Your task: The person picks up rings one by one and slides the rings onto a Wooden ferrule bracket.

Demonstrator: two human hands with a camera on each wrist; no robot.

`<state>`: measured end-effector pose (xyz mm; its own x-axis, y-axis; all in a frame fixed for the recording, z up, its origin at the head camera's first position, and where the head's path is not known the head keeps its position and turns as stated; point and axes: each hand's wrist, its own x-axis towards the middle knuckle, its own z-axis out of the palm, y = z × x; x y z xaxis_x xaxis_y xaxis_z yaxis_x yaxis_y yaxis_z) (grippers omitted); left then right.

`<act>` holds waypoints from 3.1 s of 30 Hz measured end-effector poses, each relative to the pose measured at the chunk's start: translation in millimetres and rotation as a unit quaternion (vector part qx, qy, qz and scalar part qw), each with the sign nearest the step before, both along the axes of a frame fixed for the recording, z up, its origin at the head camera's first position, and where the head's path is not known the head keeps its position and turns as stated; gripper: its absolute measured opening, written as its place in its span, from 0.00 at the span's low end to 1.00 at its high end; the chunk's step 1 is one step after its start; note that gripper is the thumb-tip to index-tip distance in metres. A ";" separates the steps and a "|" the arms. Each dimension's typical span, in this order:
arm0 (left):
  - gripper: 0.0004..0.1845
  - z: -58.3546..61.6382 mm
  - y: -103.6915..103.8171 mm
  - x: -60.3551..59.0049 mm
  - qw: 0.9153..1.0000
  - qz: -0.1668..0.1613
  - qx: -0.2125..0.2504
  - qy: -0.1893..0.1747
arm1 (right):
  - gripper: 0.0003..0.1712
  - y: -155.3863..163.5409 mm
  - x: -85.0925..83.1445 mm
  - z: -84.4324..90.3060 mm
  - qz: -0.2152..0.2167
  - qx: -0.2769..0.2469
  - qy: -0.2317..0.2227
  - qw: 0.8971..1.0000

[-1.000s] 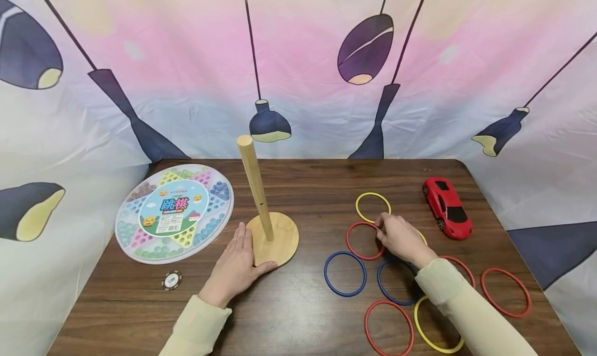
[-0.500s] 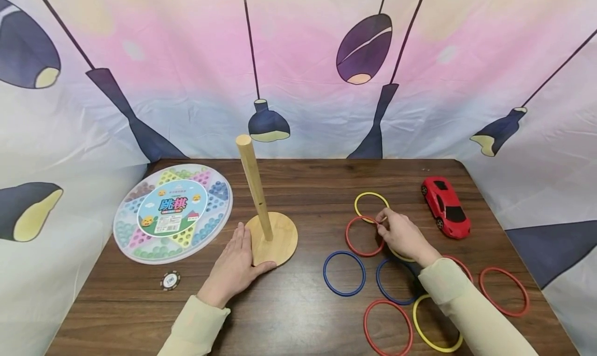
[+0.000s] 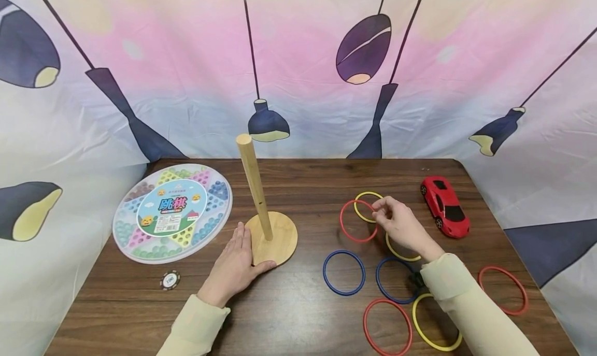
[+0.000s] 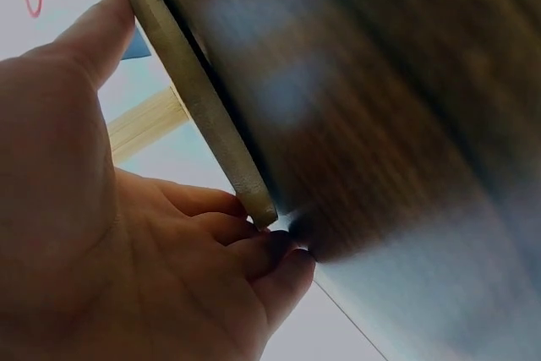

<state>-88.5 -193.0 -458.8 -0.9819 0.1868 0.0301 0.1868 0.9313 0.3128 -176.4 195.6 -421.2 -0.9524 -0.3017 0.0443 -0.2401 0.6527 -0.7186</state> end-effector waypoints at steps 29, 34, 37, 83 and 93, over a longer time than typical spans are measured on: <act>0.59 2.1 0.6 -0.4 1.000 0.000 -0.002 -0.002 | 0.11 -25.9 22.3 70.7 -0.060 -0.142 0.046 0.987; 0.59 1.8 0.9 -2.1 1.000 0.000 0.000 -0.011 | 0.11 -25.0 20.2 68.1 -0.062 -0.147 0.038 0.987; 0.60 1.8 2.5 -5.8 1.000 -0.006 -0.001 -0.011 | 0.12 -21.1 14.9 60.8 -0.066 -0.151 0.040 0.986; 0.57 1.0 53.5 -47.9 0.991 -0.038 0.100 -0.081 | 0.10 -15.3 7.4 124.9 -0.087 -0.429 0.134 0.889; 0.55 -2.4 54.2 -45.9 0.995 -0.040 0.072 -0.060 | 0.09 -49.5 8.1 157.4 -0.027 -0.457 0.147 0.877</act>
<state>-134.4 -138.9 -461.2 -0.9624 0.2663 -0.0547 0.2113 0.8594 0.4656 -168.3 146.2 -263.8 -0.8714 0.0337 0.4894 -0.4886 -0.1482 -0.8598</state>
